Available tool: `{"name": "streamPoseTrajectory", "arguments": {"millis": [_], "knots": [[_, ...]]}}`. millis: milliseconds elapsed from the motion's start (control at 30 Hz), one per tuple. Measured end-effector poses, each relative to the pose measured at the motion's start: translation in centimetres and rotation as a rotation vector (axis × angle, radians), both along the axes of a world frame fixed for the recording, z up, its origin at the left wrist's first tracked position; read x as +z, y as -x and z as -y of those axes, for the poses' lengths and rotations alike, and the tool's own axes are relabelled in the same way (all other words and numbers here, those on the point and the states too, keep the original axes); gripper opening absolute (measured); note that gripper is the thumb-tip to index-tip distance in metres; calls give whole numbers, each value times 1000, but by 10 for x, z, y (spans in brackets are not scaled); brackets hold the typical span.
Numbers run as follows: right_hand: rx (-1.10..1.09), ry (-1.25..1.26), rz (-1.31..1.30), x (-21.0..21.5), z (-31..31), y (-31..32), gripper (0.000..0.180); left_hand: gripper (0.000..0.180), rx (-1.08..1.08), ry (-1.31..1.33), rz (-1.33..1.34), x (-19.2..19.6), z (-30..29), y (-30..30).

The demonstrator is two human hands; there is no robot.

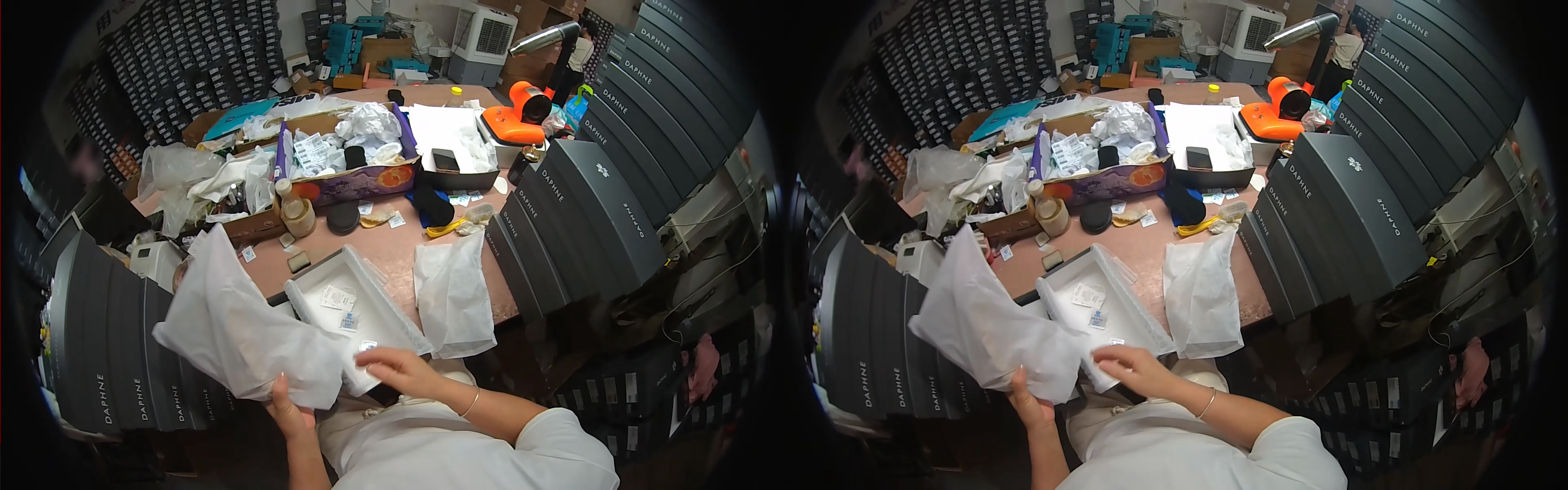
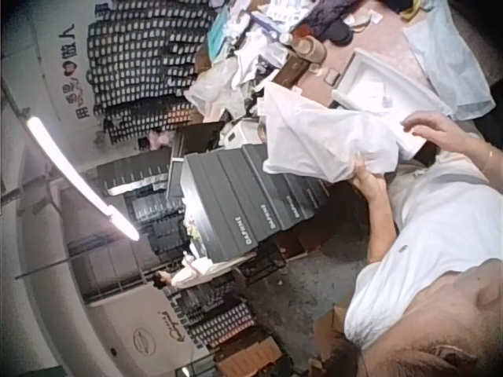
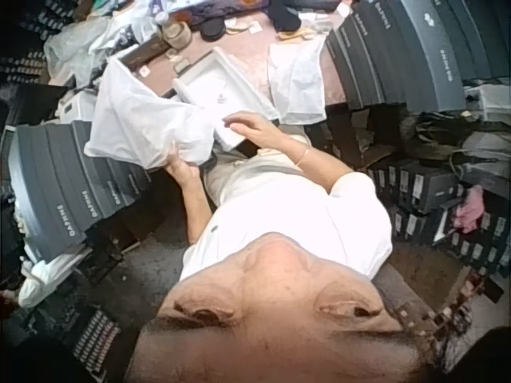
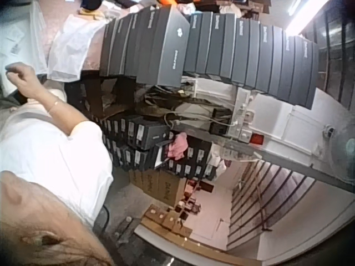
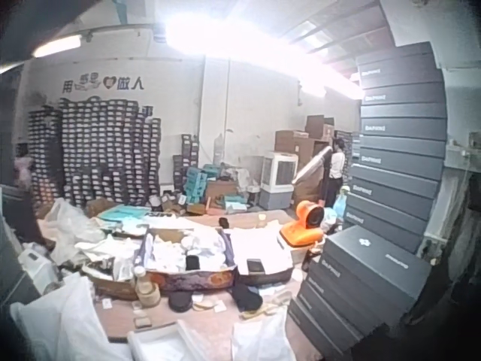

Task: Inspecting women's high-heel shoes and packing them into boxes with tissue paper.

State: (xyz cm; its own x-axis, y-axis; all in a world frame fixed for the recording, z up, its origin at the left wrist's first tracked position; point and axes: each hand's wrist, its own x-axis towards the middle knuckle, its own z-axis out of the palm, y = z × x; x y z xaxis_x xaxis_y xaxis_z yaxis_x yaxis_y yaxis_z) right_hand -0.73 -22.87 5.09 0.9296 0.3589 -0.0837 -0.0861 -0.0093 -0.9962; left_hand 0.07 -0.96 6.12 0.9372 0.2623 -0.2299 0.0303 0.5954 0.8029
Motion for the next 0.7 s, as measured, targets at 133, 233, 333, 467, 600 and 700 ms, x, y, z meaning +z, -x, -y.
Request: {"name": "streamPoseTrajectory", "arguments": {"millis": [133,233,333,467,600,700], "knots": [[-201,-510,18,13,-7,-16,86,51,-293,-563,179,-11,59,17],[-428,-669,-115,5,42,-10,66,43,-465,-950,448,4,73,35],[-506,-953,23,23,75,-16,61,39,-771,-651,33,-46,24,62],[-277,-713,-221,-29,72,-65,50,40,-521,387,-779,-105,3,61],[316,770,43,-87,-1,-100,58,28,-397,635,-819,-163,19,40],[358,902,131,-98,-22,-92,76,8,-337,456,-626,-180,29,39]]}}
